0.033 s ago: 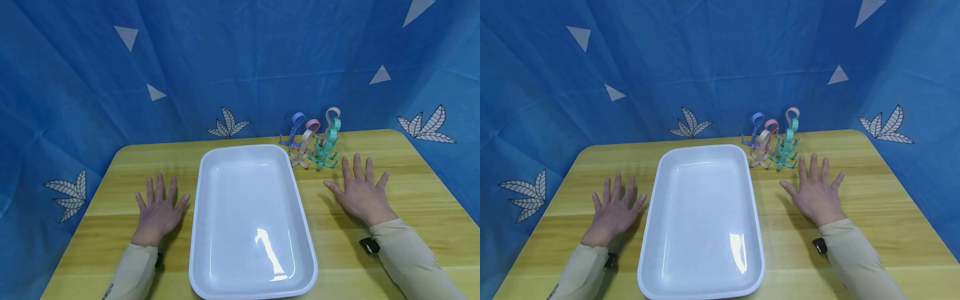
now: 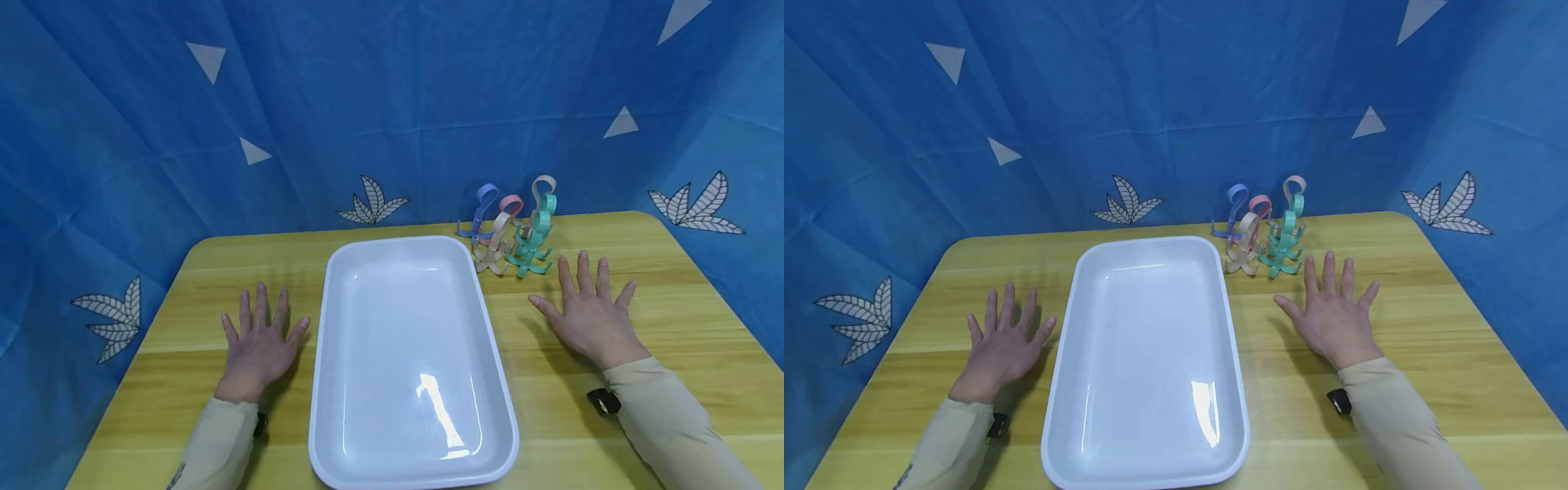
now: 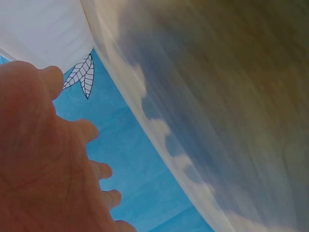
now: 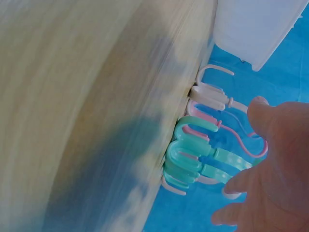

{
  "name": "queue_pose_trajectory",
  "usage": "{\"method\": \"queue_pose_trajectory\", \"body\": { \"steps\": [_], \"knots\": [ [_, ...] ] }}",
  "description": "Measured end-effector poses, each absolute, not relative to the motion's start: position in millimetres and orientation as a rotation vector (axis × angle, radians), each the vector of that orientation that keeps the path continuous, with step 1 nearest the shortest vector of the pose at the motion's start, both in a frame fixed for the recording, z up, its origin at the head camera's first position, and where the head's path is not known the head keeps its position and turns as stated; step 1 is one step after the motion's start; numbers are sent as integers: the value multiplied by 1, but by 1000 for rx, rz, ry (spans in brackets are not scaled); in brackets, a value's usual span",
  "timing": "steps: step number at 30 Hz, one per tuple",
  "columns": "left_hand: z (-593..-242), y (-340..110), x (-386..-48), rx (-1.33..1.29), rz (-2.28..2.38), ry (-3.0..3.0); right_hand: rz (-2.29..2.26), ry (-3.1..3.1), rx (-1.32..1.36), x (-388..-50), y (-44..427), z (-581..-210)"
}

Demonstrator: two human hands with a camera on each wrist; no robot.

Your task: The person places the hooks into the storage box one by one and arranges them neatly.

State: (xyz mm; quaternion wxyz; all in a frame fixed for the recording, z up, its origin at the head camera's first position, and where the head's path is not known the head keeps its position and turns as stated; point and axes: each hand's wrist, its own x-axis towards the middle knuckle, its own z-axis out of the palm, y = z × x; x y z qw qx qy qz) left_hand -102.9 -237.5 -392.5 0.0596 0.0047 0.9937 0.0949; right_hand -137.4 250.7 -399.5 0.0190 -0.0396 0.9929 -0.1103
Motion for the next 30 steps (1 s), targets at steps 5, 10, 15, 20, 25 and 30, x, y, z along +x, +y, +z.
{"method": "queue_pose_trajectory", "body": {
  "steps": [5, 10, 15, 20, 25, 30],
  "knots": [
    [-394, -238, -100, 7, 294, 3004, -346, 3063, -127, -139, 250, -399],
    [-393, -238, -101, 12, 284, 3022, -361, 3072, -138, -142, 252, -396],
    [-392, -241, -102, 45, 284, 3054, -429, 3131, -167, -145, 253, -386],
    [-388, -244, -105, 115, 378, 3106, -732, 3283, -263, -150, 255, -371],
    [-381, -244, -106, 140, 652, 3082, -1153, 3279, -309, -162, 253, -360],
    [-377, -240, -108, 171, 1109, 2959, -1440, 3163, -277, -180, 250, -353]
  ]
}}
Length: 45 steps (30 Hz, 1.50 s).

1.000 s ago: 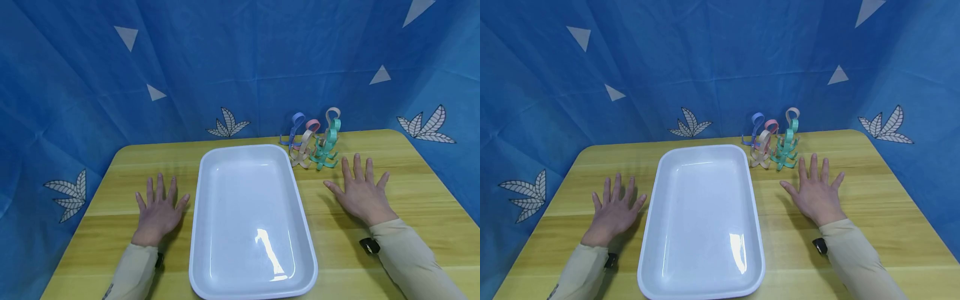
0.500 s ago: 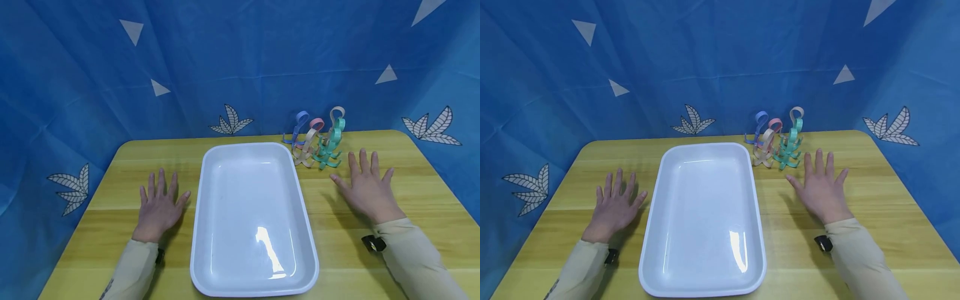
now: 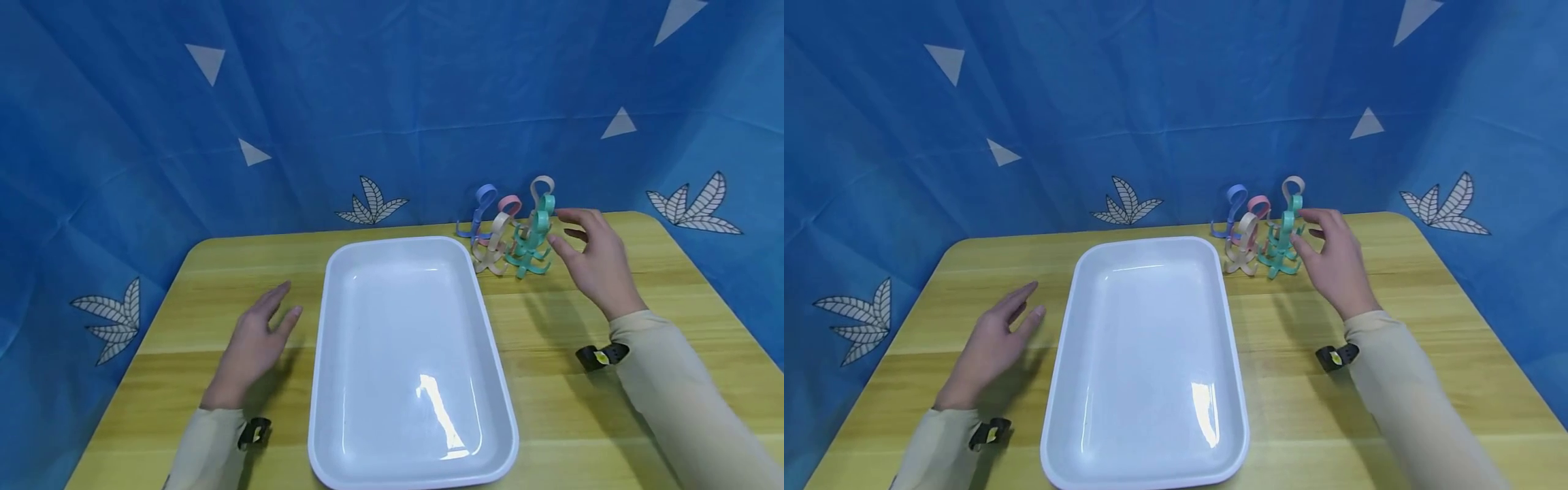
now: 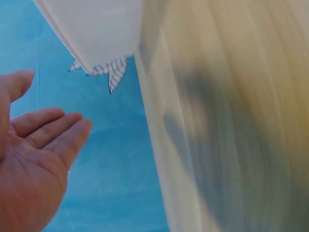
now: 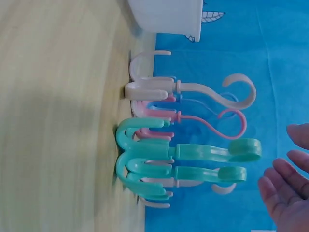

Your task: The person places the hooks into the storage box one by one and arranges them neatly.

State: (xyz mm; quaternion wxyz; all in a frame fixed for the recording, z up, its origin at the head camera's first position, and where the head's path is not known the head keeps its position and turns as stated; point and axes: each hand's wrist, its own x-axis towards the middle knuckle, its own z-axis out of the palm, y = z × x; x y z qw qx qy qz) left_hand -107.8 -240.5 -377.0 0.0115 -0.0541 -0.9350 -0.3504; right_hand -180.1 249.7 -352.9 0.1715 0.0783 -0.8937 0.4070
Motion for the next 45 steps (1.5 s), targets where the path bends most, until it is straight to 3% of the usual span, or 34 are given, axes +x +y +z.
{"method": "queue_pose_trajectory", "body": {
  "steps": [5, 10, 31, 45],
  "knots": [
    [-379, -234, -107, -183, -1488, -2785, 1252, -2532, 201, -197, 247, -351],
    [-386, -224, -109, -168, -1602, -2809, 1278, -2546, 198, -207, 245, -353],
    [-395, -208, -107, -41, -1750, -2843, 1348, -2605, 146, -221, 248, -362],
    [-399, -211, -109, -13, -1698, -2896, 1389, -2552, 237, -211, 256, -366]
  ]
}}
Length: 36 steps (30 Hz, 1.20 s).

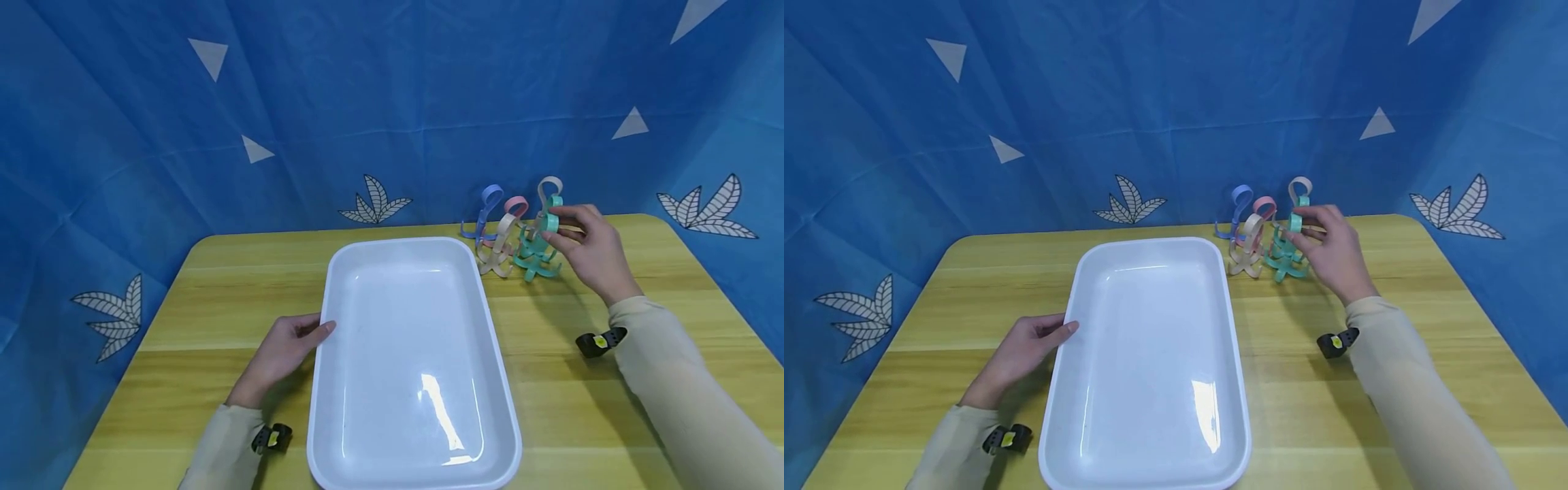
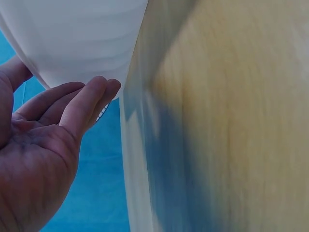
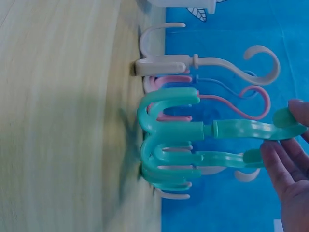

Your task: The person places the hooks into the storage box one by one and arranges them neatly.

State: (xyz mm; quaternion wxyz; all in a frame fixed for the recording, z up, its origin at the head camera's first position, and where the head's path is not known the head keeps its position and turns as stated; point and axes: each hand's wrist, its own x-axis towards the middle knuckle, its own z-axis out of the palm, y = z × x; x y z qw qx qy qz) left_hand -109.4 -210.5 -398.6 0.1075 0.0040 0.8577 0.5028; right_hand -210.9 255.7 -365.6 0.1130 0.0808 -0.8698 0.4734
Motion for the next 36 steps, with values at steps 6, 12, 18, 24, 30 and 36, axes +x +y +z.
{"method": "queue_pose_trajectory", "body": {
  "steps": [6, 12, 18, 24, 30, 36],
  "knots": [
    [-399, -212, -110, 28, 1478, 2520, 1383, -2506, 248, -203, 258, -357],
    [-398, -212, -111, 46, 1491, 2509, 1335, -2448, 221, -193, 256, -348],
    [-398, -212, -111, 39, 1469, 2513, 1342, -2408, 222, -184, 256, -339],
    [-398, -212, -111, 40, 1451, 2511, 1362, -2374, 242, -177, 256, -327],
    [-396, -215, -111, 86, 1418, 2527, 1367, -2363, 303, -167, 246, -313],
    [-394, -216, -111, 125, 1414, 2528, 1350, -2317, 452, -157, 229, -297]
  ]
}}
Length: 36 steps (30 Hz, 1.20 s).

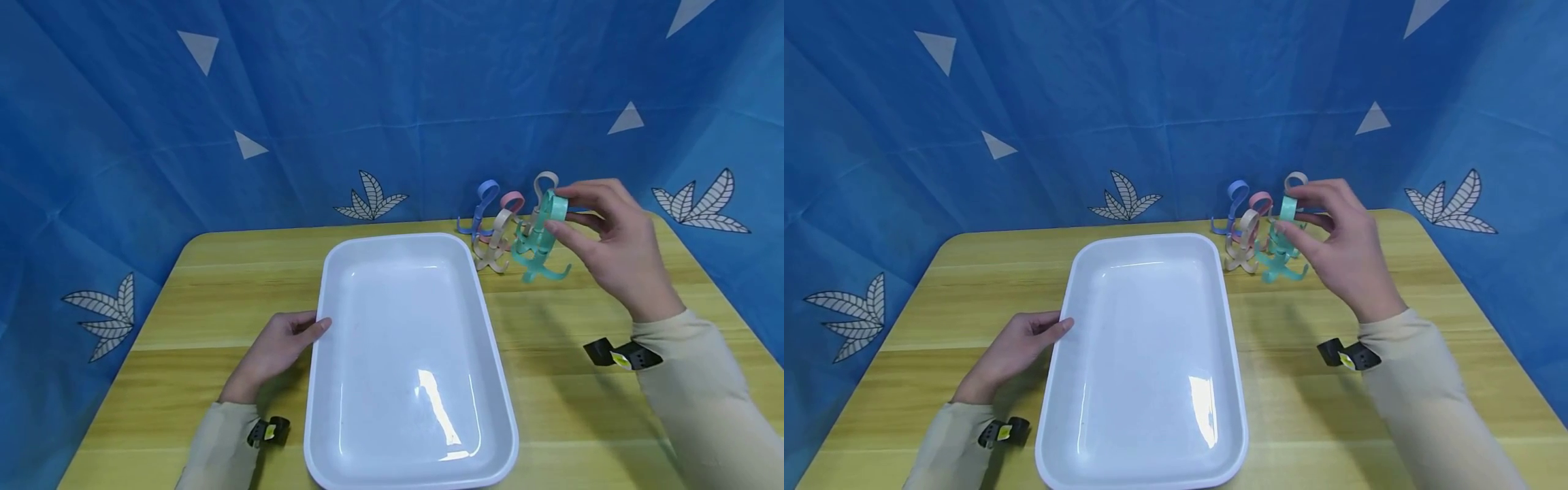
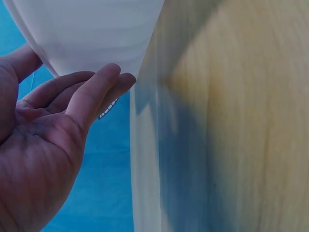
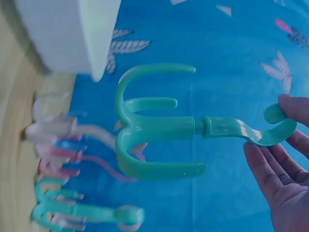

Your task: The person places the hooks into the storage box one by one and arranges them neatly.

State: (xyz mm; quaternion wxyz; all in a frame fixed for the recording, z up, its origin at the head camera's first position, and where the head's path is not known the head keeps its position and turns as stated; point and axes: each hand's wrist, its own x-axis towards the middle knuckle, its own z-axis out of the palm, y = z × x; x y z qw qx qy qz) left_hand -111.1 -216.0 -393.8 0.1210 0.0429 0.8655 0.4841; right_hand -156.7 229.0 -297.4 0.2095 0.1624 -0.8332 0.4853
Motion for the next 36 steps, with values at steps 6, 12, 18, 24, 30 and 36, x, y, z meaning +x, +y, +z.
{"method": "queue_pose_trajectory", "body": {
  "steps": [6, 12, 18, 24, 30, 36],
  "knots": [
    [-394, -215, -112, 130, 1429, 2523, 1353, -2290, 585, -152, 210, -284],
    [-394, -215, -112, 148, 1441, 2522, 1323, -2263, 741, -156, 196, -280],
    [-392, -215, -109, 166, 1480, 2501, 1303, -2268, 800, -161, 184, -280],
    [-393, -215, -109, 150, 1459, 2506, 1371, -2265, 847, -168, 176, -285],
    [-393, -216, -109, 158, 1464, 2506, 1424, -2268, 900, -175, 168, -293],
    [-391, -215, -108, 160, 1477, 2504, 1430, -2316, 892, -180, 158, -297]
  ]
}}
